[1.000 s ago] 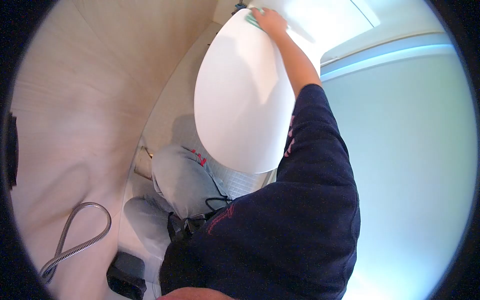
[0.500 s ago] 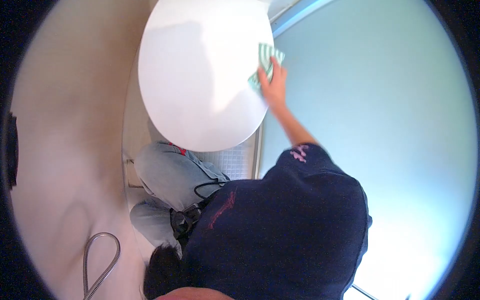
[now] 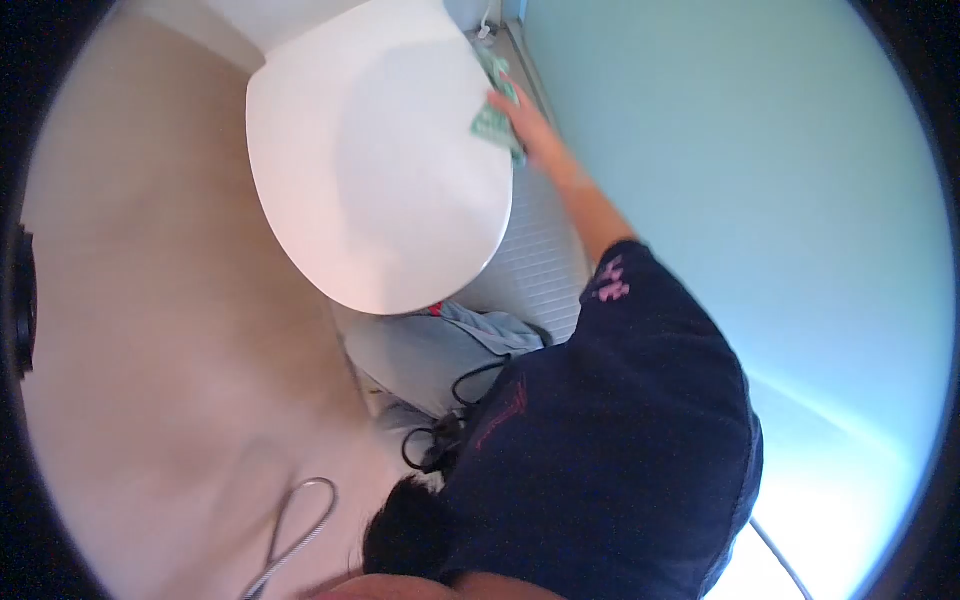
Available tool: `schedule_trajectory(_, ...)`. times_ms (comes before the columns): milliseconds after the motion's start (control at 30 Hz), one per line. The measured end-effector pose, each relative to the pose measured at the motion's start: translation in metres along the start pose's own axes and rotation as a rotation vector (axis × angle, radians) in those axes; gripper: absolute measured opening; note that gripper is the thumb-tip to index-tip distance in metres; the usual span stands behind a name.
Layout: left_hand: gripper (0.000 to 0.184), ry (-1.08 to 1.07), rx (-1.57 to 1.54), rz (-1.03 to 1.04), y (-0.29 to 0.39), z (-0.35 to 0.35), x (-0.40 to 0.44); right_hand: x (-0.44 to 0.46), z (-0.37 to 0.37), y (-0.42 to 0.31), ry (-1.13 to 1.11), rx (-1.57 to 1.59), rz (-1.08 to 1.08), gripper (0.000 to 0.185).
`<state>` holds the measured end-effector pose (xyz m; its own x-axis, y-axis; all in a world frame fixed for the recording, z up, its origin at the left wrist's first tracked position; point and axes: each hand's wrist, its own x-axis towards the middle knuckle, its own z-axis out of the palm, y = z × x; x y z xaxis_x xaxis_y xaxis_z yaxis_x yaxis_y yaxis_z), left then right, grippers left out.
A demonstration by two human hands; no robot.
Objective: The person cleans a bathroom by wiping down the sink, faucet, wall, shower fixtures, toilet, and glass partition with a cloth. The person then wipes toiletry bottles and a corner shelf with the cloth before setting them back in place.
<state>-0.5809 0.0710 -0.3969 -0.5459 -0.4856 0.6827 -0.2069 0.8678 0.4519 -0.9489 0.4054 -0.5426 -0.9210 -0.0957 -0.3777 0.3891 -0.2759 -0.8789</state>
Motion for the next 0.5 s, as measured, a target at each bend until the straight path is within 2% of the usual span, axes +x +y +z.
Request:
schedule_trajectory(67, 0.031, -0.014, -0.021, 0.092, 0.012, 0.009, 0.021, 0.051, -0.009, -0.008, -0.167, 0.038, 0.014, 0.054)
schedule_trajectory(100, 0.031, -0.024, -0.034, 0.129, 0.029, 0.014, 0.029, 0.073, -0.011, -0.003, -0.163, 0.06, 0.034, 0.06)
schedule_trajectory(133, 0.026, -0.126, -0.283, 0.002, 0.068, 0.076, 0.041, 0.089, -0.012, 0.007, -0.158, 0.071, 0.057, 0.066)
schedule_trajectory(167, 0.026, -0.492, -0.128, 0.0, 0.079, 0.103, 0.053, 0.091, -0.014, 0.014, -0.136, 0.094, 0.044, 0.066)
schedule_trajectory(200, 0.031, -0.696, -0.15, 0.263, 0.093, 0.132, 0.062, 0.086, -0.014, 0.022, -0.145, 0.146, -0.035, 0.07)
schedule_trajectory(233, 0.034, -0.781, -0.137, 0.419, 0.104, 0.16, 0.066, 0.076, -0.017, 0.029, -0.152, 0.196, -0.116, 0.073)
schedule_trajectory(267, 0.037, -0.873, -0.113, 0.575, 0.113, 0.187, 0.068, 0.057, -0.023, 0.04, -0.132, 0.238, -0.07, 0.073)
schedule_trajectory(333, 0.041, -0.929, -0.085, 0.637, 0.12, 0.245, 0.07, -0.005, -0.028, 0.063, -0.061, 0.327, 0.016, 0.075)
schedule_trajectory(367, 0.046, -0.957, -0.063, 0.667, 0.119, 0.267, 0.07, -0.038, -0.022, 0.079, 0.019, 0.339, -0.102, 0.073)
schedule_trajectory(400, 0.046, -0.978, -0.071, 0.698, 0.118, 0.281, 0.067, -0.068, -0.019, 0.109, 0.049, 0.378, -0.117, 0.068)
schedule_trajectory(433, 0.05, -0.955, -0.037, 0.697, 0.115, 0.294, 0.064, -0.106, -0.003, 0.114, 0.085, 0.555, -0.128, 0.065)
schedule_trajectory(500, 0.054, -0.942, -0.005, 0.705, 0.117, 0.303, 0.063, -0.145, 0.02, 0.113, 0.223, 0.376, -0.428, 0.059)
